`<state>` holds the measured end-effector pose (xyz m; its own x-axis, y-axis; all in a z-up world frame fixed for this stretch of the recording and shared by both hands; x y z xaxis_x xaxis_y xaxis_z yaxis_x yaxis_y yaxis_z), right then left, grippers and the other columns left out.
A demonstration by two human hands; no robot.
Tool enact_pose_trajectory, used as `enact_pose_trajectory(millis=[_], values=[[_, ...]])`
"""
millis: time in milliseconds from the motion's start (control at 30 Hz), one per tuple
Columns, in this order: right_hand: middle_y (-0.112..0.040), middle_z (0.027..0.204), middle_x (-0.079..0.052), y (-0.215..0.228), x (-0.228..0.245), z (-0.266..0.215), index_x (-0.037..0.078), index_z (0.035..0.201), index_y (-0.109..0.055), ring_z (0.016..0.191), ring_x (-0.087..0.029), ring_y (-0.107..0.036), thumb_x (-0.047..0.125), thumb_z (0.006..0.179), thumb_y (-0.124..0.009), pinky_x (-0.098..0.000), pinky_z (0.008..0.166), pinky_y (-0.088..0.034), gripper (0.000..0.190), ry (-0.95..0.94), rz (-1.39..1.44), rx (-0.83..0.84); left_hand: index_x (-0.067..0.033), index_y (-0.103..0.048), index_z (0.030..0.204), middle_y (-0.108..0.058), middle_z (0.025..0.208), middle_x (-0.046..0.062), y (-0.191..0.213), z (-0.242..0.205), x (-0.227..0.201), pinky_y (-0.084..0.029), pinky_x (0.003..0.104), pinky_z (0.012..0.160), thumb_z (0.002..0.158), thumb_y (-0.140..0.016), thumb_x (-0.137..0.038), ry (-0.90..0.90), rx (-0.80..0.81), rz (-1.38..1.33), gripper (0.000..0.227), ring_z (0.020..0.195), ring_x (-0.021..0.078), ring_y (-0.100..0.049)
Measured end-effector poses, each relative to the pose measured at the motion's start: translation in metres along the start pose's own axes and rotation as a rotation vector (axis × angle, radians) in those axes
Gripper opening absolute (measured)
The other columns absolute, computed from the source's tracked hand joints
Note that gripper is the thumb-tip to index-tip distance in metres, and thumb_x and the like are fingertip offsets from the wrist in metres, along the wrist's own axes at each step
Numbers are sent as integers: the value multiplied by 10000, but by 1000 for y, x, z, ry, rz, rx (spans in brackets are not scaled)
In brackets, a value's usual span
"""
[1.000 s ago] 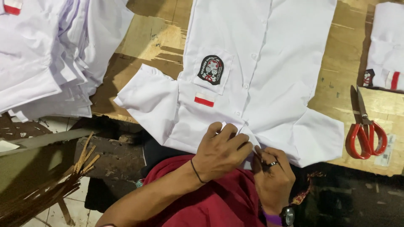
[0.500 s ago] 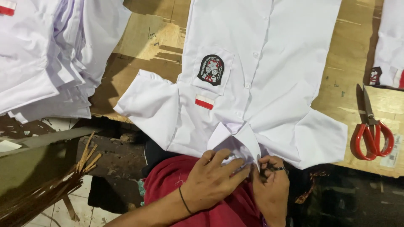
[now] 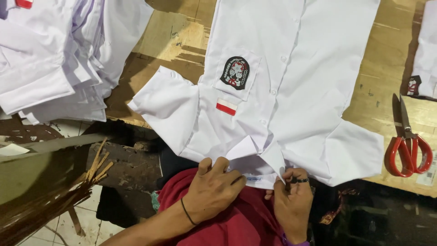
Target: Buttoning the top of a white shirt and then folding it neatly on a wooden worktable.
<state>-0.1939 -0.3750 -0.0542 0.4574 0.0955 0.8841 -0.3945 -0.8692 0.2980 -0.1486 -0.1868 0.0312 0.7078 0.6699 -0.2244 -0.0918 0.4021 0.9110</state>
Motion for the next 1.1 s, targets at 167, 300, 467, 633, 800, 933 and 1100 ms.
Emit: enact_pose_trajectory(millis=[167, 300, 467, 633, 800, 933, 1100], values=[[-529, 1207, -139, 13, 15, -10, 21, 1193, -603, 621, -174, -642, 39, 910, -704, -282, 691, -595, 301, 318, -122, 86, -210, -643, 838, -643, 1049, -15, 20, 1, 3, -330, 411, 887, 899, -663, -33, 10, -118, -24, 189, 983, 277, -585], [-425, 1113, -78, -1, 16, -28, 231, 1220, -749, 934, -179, -546, 296, 849, -799, -307, 752, -580, 379, 664, -629, 229, -268, -643, 845, -603, 1122, -43, 26, -1, 6, -296, 391, 891, 909, -672, -48, 77, -164, -64, 231, 1026, 254, -503], [-402, 903, -27, 4, 7, -25, 199, 1228, -783, 699, -185, -483, 152, 924, -708, -331, 646, -455, 317, 729, -777, 159, -328, -693, 823, -590, 1148, -104, 16, -14, 17, -247, 416, 909, 870, -806, -114, 129, -203, -36, 246, 1114, 249, -461], [-519, 877, -69, 2, 40, -34, 49, 1093, -798, 691, -186, -537, 15, 874, -783, -307, 551, -478, 222, 934, -760, 114, -340, -660, 788, -559, 1121, -98, 28, -15, 27, -247, 409, 893, 917, -813, -257, 145, -175, 31, 216, 1106, 242, -460], [-555, 925, -88, 5, 39, -30, 84, 1086, -800, 740, -208, -580, 51, 870, -801, -321, 610, -512, 218, 911, -775, 108, -342, -661, 768, -547, 1170, -93, 30, -21, 38, -252, 434, 915, 887, -770, -154, 172, -167, 41, 247, 1129, 257, -425], [-580, 1144, -134, 5, 45, -26, 131, 1068, -796, 889, -242, -654, 112, 884, -791, -349, 794, -573, 184, 901, -755, 141, -328, -650, 792, -599, 1202, -57, 31, -17, 42, -293, 439, 840, 861, -821, -215, 153, -177, 8, 217, 1114, 266, -459], [-610, 1303, -165, -9, 63, -31, 109, 1119, -729, 1037, -258, -681, 185, 871, -774, -368, 956, -584, 264, 905, -652, 290, -222, -622, 923, -631, 1268, 48, 34, -9, 32, -417, 430, 888, 917, -740, -104, 64, -135, -114, 167, 1127, 312, -575]])
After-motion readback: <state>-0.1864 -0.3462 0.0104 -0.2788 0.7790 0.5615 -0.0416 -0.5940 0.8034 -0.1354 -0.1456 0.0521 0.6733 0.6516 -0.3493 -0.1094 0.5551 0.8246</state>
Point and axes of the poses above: each hand's wrist, its own z-axis towards the middle knuckle, its own y-axis out of the back of the hand, x = y × z, the point moved 10 cm from there along z, towards the middle knuckle
